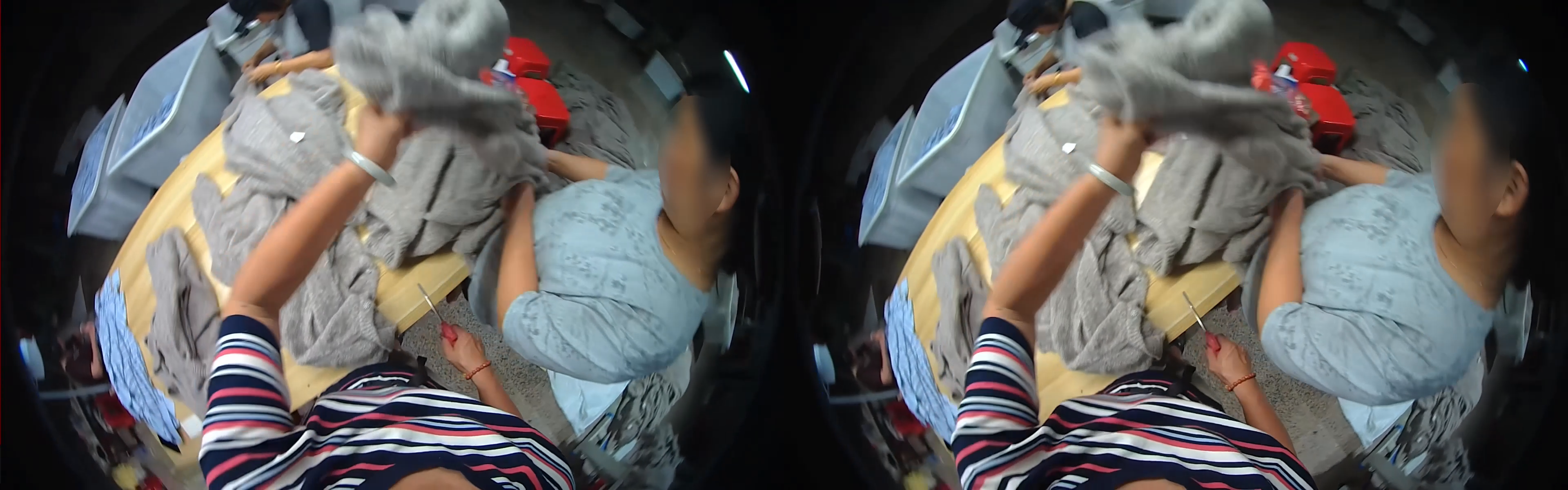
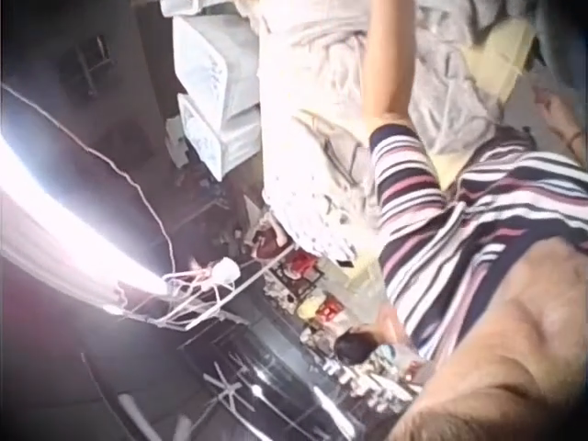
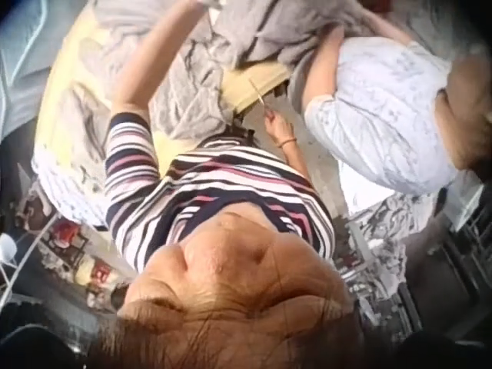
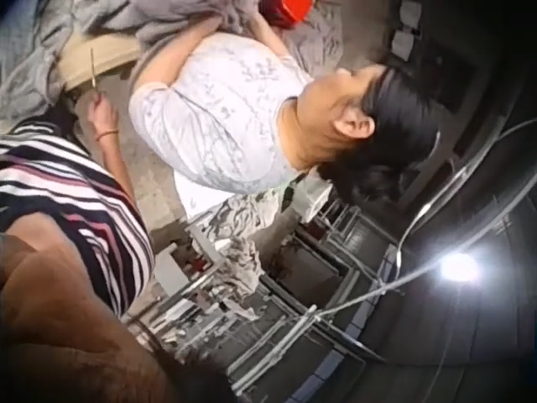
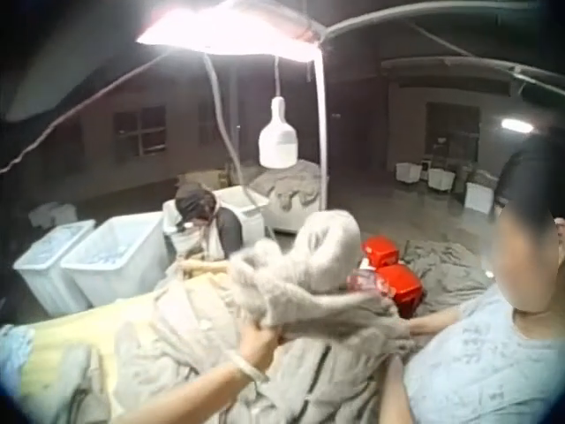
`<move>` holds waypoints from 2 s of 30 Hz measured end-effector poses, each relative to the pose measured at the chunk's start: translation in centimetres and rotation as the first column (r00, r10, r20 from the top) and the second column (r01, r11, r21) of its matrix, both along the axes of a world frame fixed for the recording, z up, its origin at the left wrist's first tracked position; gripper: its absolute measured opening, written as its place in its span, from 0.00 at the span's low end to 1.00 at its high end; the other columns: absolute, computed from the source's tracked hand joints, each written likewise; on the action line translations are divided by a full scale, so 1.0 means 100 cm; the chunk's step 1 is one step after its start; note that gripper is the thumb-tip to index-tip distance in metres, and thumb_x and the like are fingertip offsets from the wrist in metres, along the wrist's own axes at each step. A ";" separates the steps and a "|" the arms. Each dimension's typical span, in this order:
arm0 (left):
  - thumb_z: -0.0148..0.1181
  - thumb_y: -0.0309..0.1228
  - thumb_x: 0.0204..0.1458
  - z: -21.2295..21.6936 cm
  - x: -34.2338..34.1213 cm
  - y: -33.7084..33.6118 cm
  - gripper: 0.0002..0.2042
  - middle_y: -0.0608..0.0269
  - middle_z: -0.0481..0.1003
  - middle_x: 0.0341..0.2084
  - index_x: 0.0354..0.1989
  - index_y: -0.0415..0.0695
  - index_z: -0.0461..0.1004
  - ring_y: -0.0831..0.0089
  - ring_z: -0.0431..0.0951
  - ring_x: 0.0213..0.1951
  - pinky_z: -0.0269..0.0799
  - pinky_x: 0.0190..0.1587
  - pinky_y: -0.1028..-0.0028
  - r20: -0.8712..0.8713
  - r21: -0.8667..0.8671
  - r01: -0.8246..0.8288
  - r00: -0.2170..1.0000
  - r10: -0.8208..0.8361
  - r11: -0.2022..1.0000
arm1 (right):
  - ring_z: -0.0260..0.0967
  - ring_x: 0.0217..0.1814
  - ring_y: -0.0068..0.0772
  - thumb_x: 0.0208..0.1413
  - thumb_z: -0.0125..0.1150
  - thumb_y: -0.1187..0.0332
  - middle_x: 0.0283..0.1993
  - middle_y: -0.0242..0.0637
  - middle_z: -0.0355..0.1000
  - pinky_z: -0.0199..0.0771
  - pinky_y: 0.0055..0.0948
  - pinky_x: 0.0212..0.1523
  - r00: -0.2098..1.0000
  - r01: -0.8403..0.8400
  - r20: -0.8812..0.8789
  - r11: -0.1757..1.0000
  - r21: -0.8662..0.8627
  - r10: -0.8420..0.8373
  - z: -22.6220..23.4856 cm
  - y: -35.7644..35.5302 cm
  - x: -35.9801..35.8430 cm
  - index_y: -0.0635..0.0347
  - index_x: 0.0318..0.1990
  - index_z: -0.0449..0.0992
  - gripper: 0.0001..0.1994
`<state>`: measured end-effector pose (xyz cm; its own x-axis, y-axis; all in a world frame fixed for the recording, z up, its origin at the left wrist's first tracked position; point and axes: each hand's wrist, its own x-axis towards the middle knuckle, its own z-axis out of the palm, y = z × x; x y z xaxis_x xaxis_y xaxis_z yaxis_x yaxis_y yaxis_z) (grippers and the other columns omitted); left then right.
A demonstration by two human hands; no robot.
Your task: Trimming loose threads from grey knitted garments using scissors.
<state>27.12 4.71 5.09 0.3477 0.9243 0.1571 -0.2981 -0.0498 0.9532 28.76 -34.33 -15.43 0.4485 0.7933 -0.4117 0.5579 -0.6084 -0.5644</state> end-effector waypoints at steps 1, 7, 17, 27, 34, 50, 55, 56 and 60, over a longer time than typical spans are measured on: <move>0.57 0.19 0.47 -0.064 -0.018 0.013 0.14 0.58 0.76 0.26 0.44 0.30 0.75 0.72 0.75 0.26 0.71 0.25 0.71 -0.032 -0.085 0.032 0.999 -0.035 0.996 | 0.75 0.42 0.62 0.56 0.59 0.53 0.37 0.54 0.77 0.75 0.53 0.42 0.998 -0.063 -0.004 0.998 -0.008 0.063 0.005 0.005 -0.001 0.55 0.43 0.76 0.16; 0.65 0.32 0.53 -0.238 -0.165 -0.084 0.22 0.49 0.77 0.43 0.55 0.37 0.69 0.56 0.78 0.49 0.74 0.52 0.64 -0.645 0.144 0.004 0.759 0.091 0.990 | 0.74 0.39 0.65 0.57 0.61 0.56 0.34 0.55 0.76 0.73 0.55 0.38 0.994 -0.106 -0.032 0.994 0.032 0.107 0.015 0.020 -0.002 0.55 0.44 0.75 0.15; 0.67 0.42 0.47 -0.264 -0.357 -0.178 0.31 0.56 0.56 0.70 0.62 0.51 0.69 0.48 0.52 0.71 0.46 0.68 0.41 -0.957 0.290 0.326 0.069 0.283 0.900 | 0.74 0.39 0.63 0.57 0.59 0.60 0.34 0.55 0.76 0.73 0.55 0.39 0.898 -0.439 0.000 0.898 0.030 0.439 0.023 0.101 -0.029 0.55 0.43 0.74 0.12; 0.63 0.36 0.50 -0.263 -0.431 -0.180 0.24 0.56 0.51 0.73 0.58 0.51 0.74 0.46 0.47 0.73 0.36 0.68 0.34 -0.855 0.467 0.100 -0.203 0.477 0.879 | 0.75 0.39 0.62 0.57 0.59 0.60 0.34 0.54 0.76 0.74 0.55 0.39 0.796 -0.605 0.001 0.795 -0.042 0.606 0.018 0.113 -0.061 0.56 0.42 0.73 0.11; 0.67 0.28 0.41 -0.268 -0.407 -0.246 0.24 0.52 0.68 0.57 0.52 0.49 0.76 0.50 0.65 0.60 0.56 0.63 0.47 -0.900 0.417 -0.012 0.133 0.415 0.909 | 0.75 0.38 0.61 0.57 0.60 0.61 0.33 0.54 0.76 0.74 0.55 0.39 0.767 -0.642 -0.010 0.766 -0.029 0.642 0.020 0.107 -0.072 0.56 0.43 0.74 0.11; 0.54 0.14 0.47 -0.312 -0.383 -0.272 0.08 0.54 0.79 0.33 0.31 0.40 0.77 0.57 0.80 0.37 0.74 0.42 0.67 -0.588 0.172 -0.294 0.735 0.337 0.940 | 0.77 0.35 0.58 0.56 0.61 0.60 0.29 0.54 0.77 0.76 0.50 0.37 0.517 -0.849 -0.009 0.511 -0.137 0.856 0.060 0.120 -0.118 0.59 0.38 0.76 0.11; 0.63 0.24 0.47 -0.280 -0.383 -0.298 0.14 0.56 0.75 0.35 0.44 0.45 0.77 0.57 0.75 0.39 0.67 0.45 0.63 -0.836 0.334 -0.079 0.435 0.334 0.939 | 0.76 0.36 0.57 0.55 0.62 0.62 0.31 0.52 0.77 0.76 0.51 0.37 0.510 -0.858 -0.002 0.509 -0.063 0.860 0.050 0.114 -0.120 0.59 0.39 0.75 0.11; 0.65 0.26 0.46 -0.254 -0.378 -0.290 0.18 0.56 0.74 0.40 0.49 0.46 0.75 0.56 0.73 0.43 0.65 0.48 0.61 -0.846 0.421 -0.079 0.327 0.422 0.904 | 0.76 0.37 0.57 0.56 0.62 0.62 0.32 0.51 0.77 0.76 0.51 0.38 0.561 -0.828 -0.007 0.560 -0.030 0.828 0.048 0.113 -0.119 0.58 0.39 0.75 0.10; 0.67 0.29 0.40 -0.251 -0.392 -0.278 0.28 0.58 0.70 0.44 0.55 0.49 0.72 0.57 0.69 0.48 0.60 0.54 0.56 -0.869 0.494 0.029 0.043 0.493 0.869 | 0.75 0.40 0.56 0.57 0.62 0.62 0.35 0.49 0.77 0.74 0.50 0.40 0.590 -0.807 -0.019 0.590 0.007 0.807 0.046 0.112 -0.121 0.58 0.40 0.74 0.10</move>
<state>-12.07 -23.11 -19.98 0.1983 0.9673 0.1582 0.9378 -0.2342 0.2562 16.62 -23.09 -10.87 -0.3830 0.8254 -0.4147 0.8107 0.0852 -0.5792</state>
